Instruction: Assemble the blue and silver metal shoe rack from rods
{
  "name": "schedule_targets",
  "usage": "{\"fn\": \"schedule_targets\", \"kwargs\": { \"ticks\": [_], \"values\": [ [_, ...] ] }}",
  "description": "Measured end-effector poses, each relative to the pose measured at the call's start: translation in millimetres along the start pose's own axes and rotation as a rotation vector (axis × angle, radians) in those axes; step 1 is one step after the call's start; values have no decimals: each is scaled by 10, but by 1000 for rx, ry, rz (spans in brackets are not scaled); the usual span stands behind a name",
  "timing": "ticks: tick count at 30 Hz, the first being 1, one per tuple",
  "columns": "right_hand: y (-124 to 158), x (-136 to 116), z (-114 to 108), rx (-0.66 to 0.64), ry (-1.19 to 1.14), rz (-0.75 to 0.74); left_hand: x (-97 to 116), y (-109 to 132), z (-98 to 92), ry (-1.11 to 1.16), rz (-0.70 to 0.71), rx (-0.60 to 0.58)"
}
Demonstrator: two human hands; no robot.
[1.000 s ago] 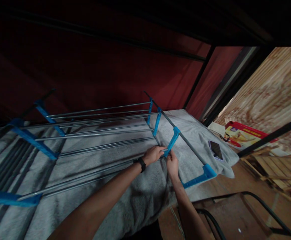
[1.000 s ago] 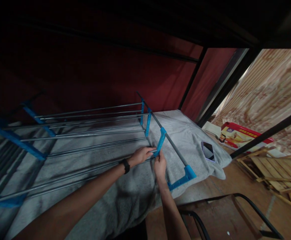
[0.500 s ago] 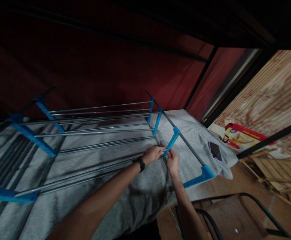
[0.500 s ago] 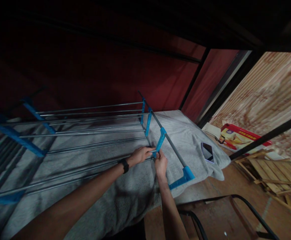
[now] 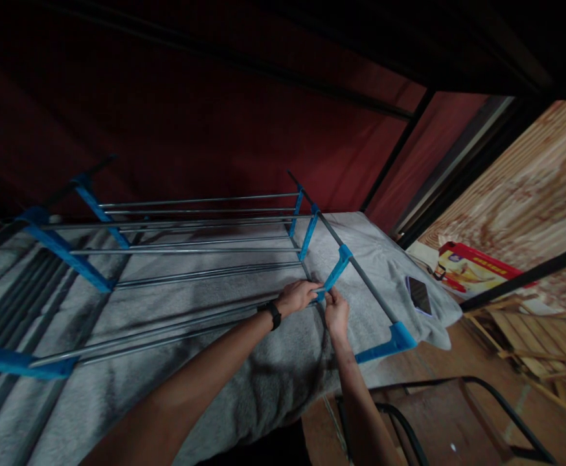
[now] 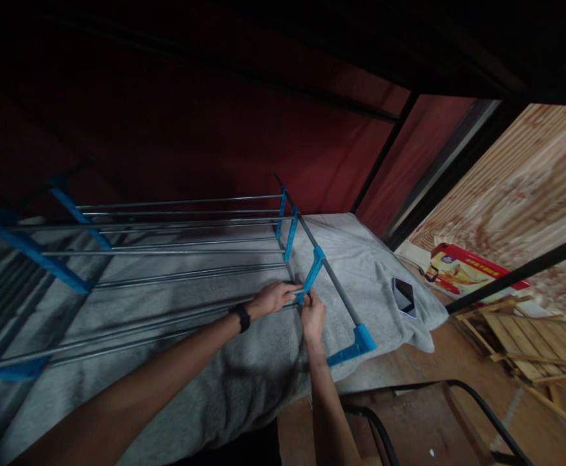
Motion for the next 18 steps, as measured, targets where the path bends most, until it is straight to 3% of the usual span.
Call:
{"fn": "schedule_targets", "kwargs": {
  "ticks": [9, 18],
  "values": [
    [53, -60, 4, -27, 32, -37, 21, 15, -3, -110, -44, 20],
    [131, -140, 43, 23, 110, -61, -86, -8, 128, -107, -52, 42]
  ]
}}
Point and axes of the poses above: each hand's wrist, its own y-axis away from the middle knuckle, its own z-axis out of the palm, x = y × z, the point moved 1 cm from there along -y, towards the middle knuckle, and after that the axes turned 9 degrees about x, right-handed, at the moved point
